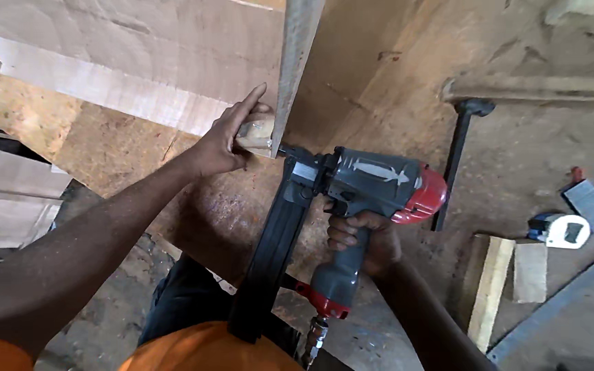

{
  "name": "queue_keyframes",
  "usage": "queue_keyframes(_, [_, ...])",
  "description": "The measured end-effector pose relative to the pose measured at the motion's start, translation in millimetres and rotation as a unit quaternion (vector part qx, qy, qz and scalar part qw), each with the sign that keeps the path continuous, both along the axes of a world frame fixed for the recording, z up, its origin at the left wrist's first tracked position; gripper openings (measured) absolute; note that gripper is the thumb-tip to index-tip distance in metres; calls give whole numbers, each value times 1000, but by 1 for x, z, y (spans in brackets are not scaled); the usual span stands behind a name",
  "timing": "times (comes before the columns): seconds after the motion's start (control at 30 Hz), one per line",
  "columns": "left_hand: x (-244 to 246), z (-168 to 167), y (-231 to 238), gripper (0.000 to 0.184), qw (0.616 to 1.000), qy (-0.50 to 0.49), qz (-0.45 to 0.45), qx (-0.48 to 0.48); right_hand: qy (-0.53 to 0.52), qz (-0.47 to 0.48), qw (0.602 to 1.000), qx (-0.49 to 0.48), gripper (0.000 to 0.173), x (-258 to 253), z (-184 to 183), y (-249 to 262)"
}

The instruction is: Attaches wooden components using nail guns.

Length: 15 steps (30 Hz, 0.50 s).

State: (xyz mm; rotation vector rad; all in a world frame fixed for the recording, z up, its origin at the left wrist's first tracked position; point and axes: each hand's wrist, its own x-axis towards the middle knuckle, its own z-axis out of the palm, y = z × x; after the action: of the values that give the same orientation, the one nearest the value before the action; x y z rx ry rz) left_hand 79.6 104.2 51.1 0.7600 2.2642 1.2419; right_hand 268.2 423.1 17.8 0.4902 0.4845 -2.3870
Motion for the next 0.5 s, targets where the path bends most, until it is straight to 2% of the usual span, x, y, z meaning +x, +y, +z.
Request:
queue_keyframes(0.13, [-1, 1, 0, 119, 1000, -3, -14, 11, 18, -6, 1000, 5, 28, 13, 7, 13])
queue_keyframes(0.23, [1, 0, -2, 116, 1000, -6, -16, 14, 35, -26, 999, -31, 35, 19, 13, 11])
queue_keyframes(0.33, [-1, 0, -2, 117, 1000, 3, -21, 6, 31, -27, 998, -45, 34, 10, 24, 5])
queue_keyframes(0.5, [-2, 3, -3, 118, 1000, -19, -21, 6, 43, 5, 999, 7, 31, 4, 34, 13])
